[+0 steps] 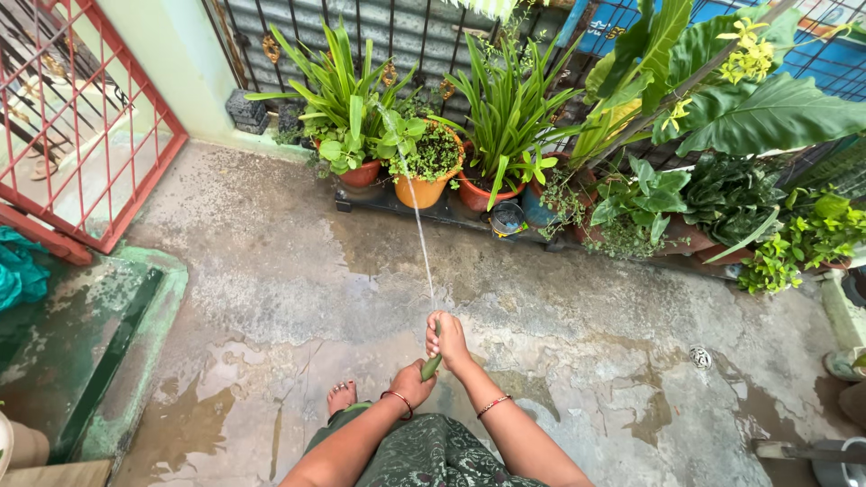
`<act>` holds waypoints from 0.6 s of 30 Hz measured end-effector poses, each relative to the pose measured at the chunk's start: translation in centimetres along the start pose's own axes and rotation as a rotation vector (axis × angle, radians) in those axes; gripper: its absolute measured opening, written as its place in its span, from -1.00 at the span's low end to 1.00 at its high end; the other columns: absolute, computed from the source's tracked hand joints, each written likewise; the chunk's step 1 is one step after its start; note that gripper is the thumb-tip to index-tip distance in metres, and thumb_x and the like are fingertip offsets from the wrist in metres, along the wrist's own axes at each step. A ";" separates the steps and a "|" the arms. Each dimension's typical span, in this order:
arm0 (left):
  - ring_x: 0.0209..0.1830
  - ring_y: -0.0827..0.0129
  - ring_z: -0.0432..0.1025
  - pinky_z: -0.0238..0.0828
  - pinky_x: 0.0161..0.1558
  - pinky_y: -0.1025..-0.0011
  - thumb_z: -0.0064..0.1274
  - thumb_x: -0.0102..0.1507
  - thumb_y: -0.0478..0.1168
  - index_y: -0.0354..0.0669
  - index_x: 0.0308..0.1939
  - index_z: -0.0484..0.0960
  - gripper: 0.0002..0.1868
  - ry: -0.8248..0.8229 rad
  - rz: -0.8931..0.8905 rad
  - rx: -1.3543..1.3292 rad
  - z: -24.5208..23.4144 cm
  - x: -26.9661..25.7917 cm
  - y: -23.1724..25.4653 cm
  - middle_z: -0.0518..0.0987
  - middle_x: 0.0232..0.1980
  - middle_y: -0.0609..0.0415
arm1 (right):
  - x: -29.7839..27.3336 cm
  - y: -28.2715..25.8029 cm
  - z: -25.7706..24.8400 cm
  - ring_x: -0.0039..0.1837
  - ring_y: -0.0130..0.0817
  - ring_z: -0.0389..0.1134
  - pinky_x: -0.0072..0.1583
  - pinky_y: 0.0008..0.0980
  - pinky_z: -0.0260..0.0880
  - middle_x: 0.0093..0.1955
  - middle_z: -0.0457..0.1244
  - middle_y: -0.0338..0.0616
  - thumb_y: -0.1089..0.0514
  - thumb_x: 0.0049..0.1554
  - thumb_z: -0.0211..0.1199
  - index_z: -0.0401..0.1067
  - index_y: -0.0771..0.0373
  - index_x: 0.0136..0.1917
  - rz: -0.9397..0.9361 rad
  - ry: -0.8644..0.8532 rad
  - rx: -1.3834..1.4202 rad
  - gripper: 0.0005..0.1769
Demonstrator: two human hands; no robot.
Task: The person waters potted plants on a balcony by holding a green garden hose and directing the stream of water into various pots.
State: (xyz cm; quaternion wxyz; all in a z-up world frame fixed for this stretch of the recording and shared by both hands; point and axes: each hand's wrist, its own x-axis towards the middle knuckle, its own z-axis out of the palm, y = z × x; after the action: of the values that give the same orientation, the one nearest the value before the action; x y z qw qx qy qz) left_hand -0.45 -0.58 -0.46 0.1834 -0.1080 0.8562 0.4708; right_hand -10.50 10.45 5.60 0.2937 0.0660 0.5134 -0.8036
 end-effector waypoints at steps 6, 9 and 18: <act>-0.16 -0.09 0.56 0.45 -0.06 0.12 0.08 0.27 0.04 -0.15 -0.10 0.53 -0.66 -0.017 -0.034 -0.011 -0.3 0.0 0.1 0.64 -0.23 -0.24 | 0.0 -0.5 0.5 -0.55 -0.48 -0.06 -0.46 -0.39 0.02 -0.53 -0.02 -0.25 0.00 0.21 -0.20 0.17 0.19 -0.25 0.008 -0.009 -0.018 -0.70; -0.15 -0.09 0.56 0.44 -0.05 0.11 0.08 0.27 0.04 -0.16 -0.10 0.53 -0.65 -0.023 -0.025 -0.006 -0.6 0.0 0.2 0.64 -0.22 -0.24 | 0.0 -0.6 0.7 -0.55 -0.48 -0.07 -0.46 -0.39 0.02 -0.53 -0.02 -0.25 -0.01 0.21 -0.19 0.17 0.19 -0.25 0.025 -0.002 -0.015 -0.69; -0.13 -0.09 0.56 0.45 -0.04 0.12 0.08 0.27 0.02 -0.18 -0.09 0.53 -0.65 -0.015 -0.020 -0.002 -1.0 0.0 0.2 0.64 -0.21 -0.25 | 0.2 -0.8 1.3 -0.56 -0.47 -0.08 -0.47 -0.38 0.01 -0.54 -0.02 -0.25 -0.02 0.21 -0.18 0.16 0.19 -0.26 0.031 0.005 -0.011 -0.69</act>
State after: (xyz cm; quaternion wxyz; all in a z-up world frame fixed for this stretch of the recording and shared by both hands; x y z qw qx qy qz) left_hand -0.71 -1.29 0.17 0.1944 -0.1133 0.8532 0.4707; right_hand -10.80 9.46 6.75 0.3055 0.0743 0.5175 -0.7959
